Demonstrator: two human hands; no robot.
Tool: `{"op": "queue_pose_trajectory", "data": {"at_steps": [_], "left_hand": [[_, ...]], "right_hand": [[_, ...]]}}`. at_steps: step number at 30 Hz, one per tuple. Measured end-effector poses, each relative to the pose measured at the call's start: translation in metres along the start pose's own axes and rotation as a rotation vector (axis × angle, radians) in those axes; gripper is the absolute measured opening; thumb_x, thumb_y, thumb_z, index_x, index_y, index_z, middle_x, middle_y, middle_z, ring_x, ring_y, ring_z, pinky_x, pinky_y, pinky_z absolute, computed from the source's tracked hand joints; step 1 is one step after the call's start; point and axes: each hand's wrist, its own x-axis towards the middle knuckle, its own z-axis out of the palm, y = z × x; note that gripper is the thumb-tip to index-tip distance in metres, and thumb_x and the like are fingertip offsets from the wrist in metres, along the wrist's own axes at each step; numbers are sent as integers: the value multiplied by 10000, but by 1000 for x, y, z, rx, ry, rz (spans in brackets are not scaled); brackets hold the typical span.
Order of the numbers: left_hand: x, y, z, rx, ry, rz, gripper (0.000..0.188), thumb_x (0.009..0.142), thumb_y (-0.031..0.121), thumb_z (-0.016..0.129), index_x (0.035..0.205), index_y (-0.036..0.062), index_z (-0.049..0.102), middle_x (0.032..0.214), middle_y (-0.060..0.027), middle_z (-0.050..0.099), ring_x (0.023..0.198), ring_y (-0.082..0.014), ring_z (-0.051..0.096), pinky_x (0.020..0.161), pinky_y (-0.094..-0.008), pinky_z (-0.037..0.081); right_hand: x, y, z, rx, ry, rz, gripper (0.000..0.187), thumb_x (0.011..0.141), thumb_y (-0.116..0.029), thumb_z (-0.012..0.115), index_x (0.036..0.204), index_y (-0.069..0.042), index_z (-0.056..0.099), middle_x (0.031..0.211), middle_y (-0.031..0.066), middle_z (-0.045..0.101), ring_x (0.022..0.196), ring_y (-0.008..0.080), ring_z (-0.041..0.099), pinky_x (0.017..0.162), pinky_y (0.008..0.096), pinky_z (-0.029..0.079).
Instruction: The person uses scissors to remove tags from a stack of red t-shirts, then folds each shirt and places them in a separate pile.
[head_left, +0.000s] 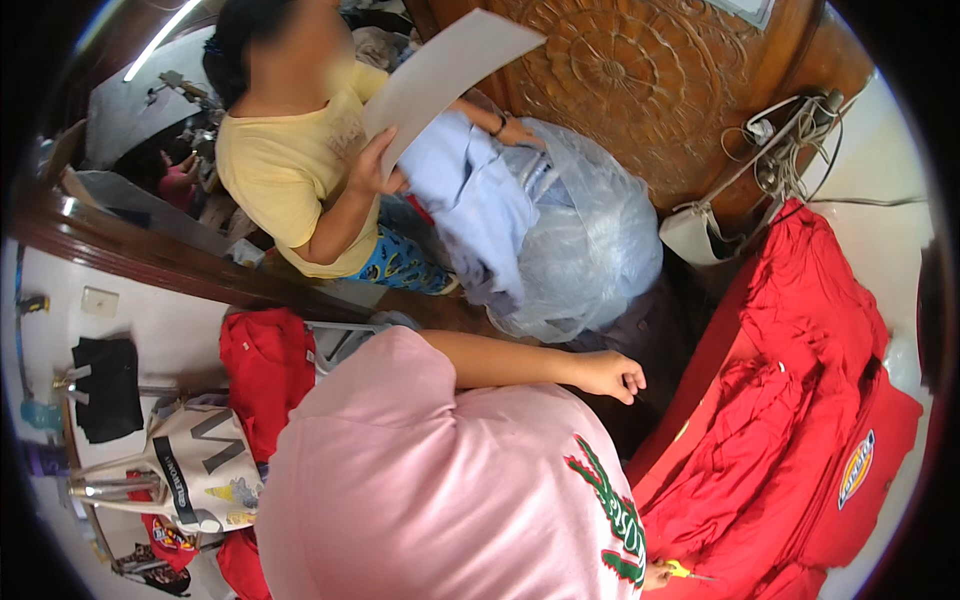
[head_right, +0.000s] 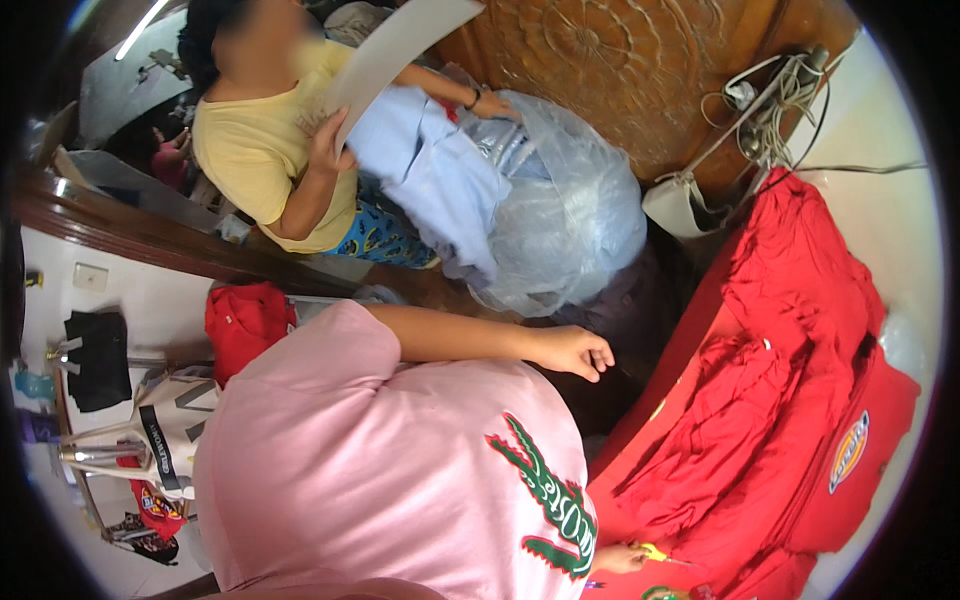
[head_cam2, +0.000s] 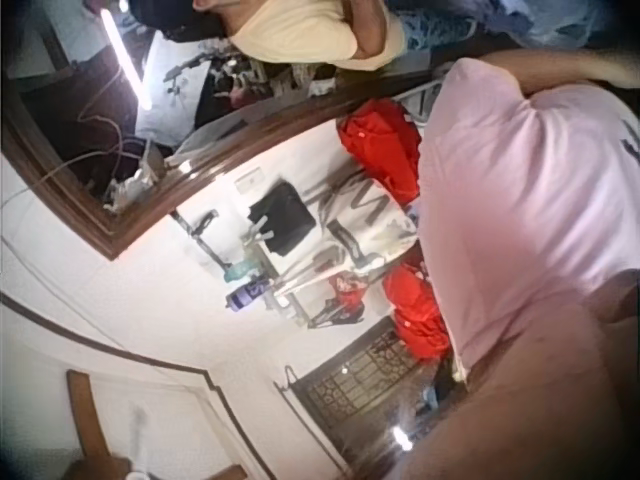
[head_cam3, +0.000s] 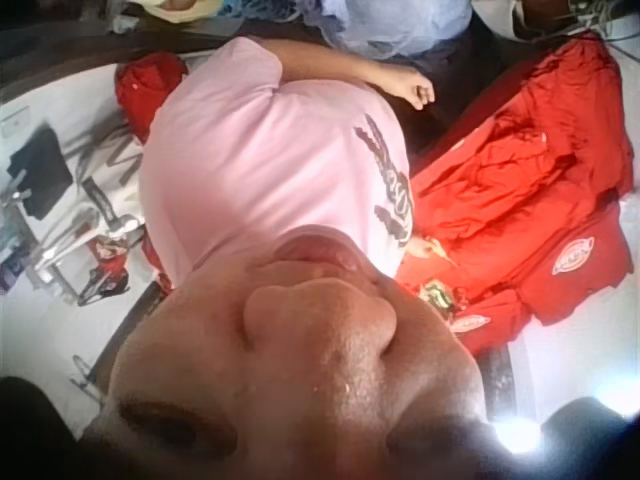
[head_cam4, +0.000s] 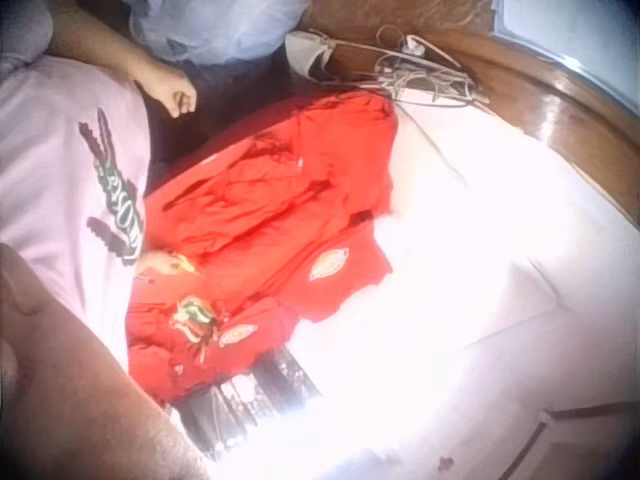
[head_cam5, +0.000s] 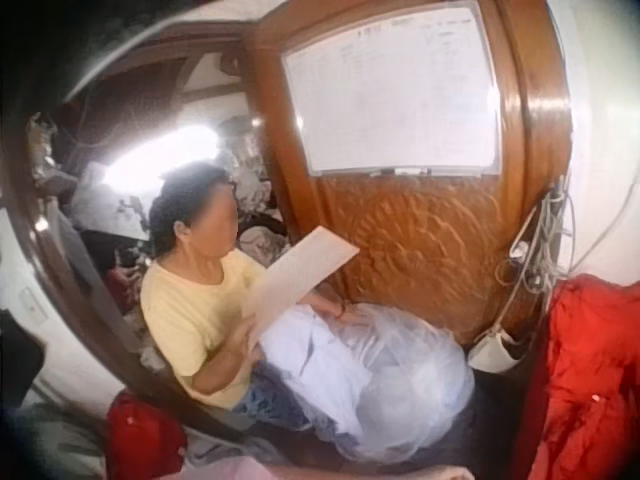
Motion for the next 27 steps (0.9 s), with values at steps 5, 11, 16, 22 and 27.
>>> {"op": "queue_pose_trajectory", "data": {"at_steps": [5, 11, 16, 22, 27], "left_hand": [[-47, -15, -17, -3, 4, -37, 402, 919, 185, 755, 1273, 24, 653, 1193, -108, 718, 995, -189, 704, 898, -354, 558], [-47, -16, -24, -48, -25, -56, 357, 922, 125, 757, 1251, 21, 665, 1180, -98, 725, 989, -160, 707, 899, -322, 563], [-44, -22, -4, -312, -72, -87, 340, 980, 91, 676, 1303, 10, 607, 1218, -134, 716, 1070, -172, 679, 944, -346, 549], [2, 25, 58, -406, -309, -220, 264, 1023, 173, 626, 1255, 49, 630, 1279, -117, 694, 1102, -170, 664, 974, -323, 519], [66, 51, 146, -447, -454, -217, 274, 1018, 167, 638, 1259, 38, 620, 1257, -96, 681, 1153, -158, 629, 1010, -325, 487]], "right_hand": [[-2, -10, 18, -275, 321, 112, 387, 1059, -349, 590, 1149, 22, 654, 1036, 187, 738, 854, 308, 734, 735, 417, 577], [17, 68, 1, -281, 560, 74, 367, 1013, -323, 665, 1093, 35, 687, 1019, 206, 733, 913, 316, 713, 811, 411, 578], [29, 74, -10, 454, 254, 148, 342, 993, -162, 623, 1285, 15, 619, 1064, 160, 707, 858, 264, 689, 688, 368, 566], [-24, -23, -22, 546, 16, 282, 195, 1027, -236, 647, 1082, -50, 630, 895, 77, 730, 705, 92, 655, 546, 215, 448], [-50, -53, -36, 506, -18, 425, 218, 988, -257, 723, 908, -96, 601, 705, 45, 671, 580, 77, 584, 534, 209, 418]]}}
